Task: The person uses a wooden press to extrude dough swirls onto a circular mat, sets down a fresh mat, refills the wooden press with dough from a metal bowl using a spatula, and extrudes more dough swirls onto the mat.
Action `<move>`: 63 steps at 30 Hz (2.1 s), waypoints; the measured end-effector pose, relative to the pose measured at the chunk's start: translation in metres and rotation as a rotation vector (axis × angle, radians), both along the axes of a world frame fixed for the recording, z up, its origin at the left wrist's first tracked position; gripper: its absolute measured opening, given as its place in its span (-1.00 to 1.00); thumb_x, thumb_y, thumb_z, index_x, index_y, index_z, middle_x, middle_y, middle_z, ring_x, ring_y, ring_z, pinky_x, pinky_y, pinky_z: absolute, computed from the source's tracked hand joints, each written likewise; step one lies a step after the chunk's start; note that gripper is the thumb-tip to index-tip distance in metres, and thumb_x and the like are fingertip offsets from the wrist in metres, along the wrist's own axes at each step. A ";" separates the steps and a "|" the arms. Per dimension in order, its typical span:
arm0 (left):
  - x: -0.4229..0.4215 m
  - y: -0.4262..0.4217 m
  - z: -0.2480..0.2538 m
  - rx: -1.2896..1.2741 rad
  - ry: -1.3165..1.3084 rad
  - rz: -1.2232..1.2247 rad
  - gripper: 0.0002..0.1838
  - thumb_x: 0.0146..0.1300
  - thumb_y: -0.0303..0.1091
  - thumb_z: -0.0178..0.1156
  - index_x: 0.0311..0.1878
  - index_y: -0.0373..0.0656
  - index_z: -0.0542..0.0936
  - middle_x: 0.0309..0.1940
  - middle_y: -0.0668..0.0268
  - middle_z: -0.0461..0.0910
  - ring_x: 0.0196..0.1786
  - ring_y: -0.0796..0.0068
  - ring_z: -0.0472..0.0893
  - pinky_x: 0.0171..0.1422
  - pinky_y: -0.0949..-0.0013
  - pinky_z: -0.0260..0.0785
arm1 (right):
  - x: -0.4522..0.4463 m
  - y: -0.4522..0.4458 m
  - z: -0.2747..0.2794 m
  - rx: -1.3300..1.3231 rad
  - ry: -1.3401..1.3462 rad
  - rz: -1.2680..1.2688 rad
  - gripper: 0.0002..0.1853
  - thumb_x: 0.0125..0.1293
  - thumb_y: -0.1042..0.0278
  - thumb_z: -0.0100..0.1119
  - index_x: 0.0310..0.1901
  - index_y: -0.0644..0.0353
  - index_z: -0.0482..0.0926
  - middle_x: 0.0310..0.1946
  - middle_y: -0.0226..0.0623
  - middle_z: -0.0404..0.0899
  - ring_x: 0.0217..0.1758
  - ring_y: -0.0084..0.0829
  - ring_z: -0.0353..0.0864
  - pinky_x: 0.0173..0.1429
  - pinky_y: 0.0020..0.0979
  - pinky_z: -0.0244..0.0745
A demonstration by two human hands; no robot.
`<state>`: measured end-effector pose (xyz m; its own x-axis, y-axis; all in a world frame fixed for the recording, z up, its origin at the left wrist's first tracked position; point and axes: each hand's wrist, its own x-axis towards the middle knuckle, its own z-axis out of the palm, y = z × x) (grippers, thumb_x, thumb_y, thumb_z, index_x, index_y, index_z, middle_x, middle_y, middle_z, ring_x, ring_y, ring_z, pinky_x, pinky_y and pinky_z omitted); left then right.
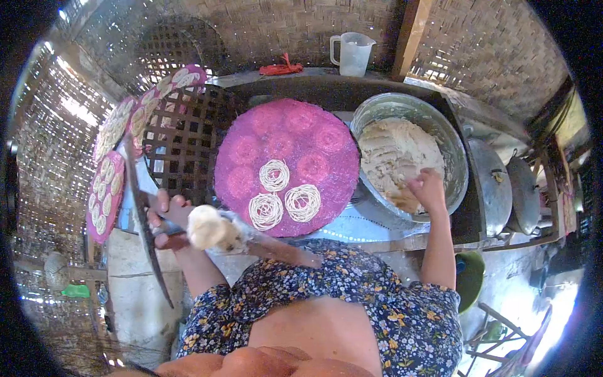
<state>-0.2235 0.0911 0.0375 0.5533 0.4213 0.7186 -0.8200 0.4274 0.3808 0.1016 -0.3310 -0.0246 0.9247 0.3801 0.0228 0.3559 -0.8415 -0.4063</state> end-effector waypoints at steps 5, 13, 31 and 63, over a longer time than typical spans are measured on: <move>0.042 -0.013 0.013 0.144 0.102 -0.092 -0.72 -0.26 -0.42 0.29 -0.39 -0.01 0.48 -0.26 0.33 0.21 0.02 -0.04 0.45 0.18 -0.07 0.35 | -0.026 0.010 0.023 0.041 -0.360 0.022 -0.81 -0.03 0.30 0.27 -0.38 0.16 0.52 0.06 -0.14 0.34 0.15 -0.08 0.25 0.20 -0.13 0.18; 0.083 -0.035 0.026 0.129 0.152 -0.108 -0.73 -0.29 -0.38 0.30 -0.48 -0.07 0.42 -0.32 0.28 0.26 -0.09 -0.07 0.51 -0.04 -0.12 0.45 | -0.111 0.074 0.131 0.657 -0.631 0.656 -0.47 -0.05 0.09 0.30 0.01 0.02 0.48 0.15 -0.12 0.24 0.20 -0.01 0.19 0.21 -0.03 0.13; 0.098 -0.046 0.042 0.203 0.203 -0.145 -0.71 -0.36 -0.35 0.30 -0.48 -0.03 0.43 -0.32 0.31 0.24 -0.15 -0.03 0.53 -0.09 -0.09 0.48 | -0.135 0.101 0.165 0.854 -0.515 1.009 -0.40 -0.13 -0.07 0.31 0.01 -0.04 0.50 0.25 -0.21 0.16 0.27 0.01 0.08 0.25 0.08 0.02; 0.088 -0.052 0.059 0.257 0.184 -0.012 -0.48 -0.05 0.18 0.27 -0.15 0.02 0.46 -0.10 0.28 0.31 0.24 0.10 0.29 0.31 -0.15 0.05 | 0.028 -0.052 0.011 -0.696 0.086 0.075 -0.78 0.02 0.28 0.10 -0.33 0.17 0.64 -0.32 -0.19 0.62 -0.23 -0.23 0.62 -0.18 -0.25 0.51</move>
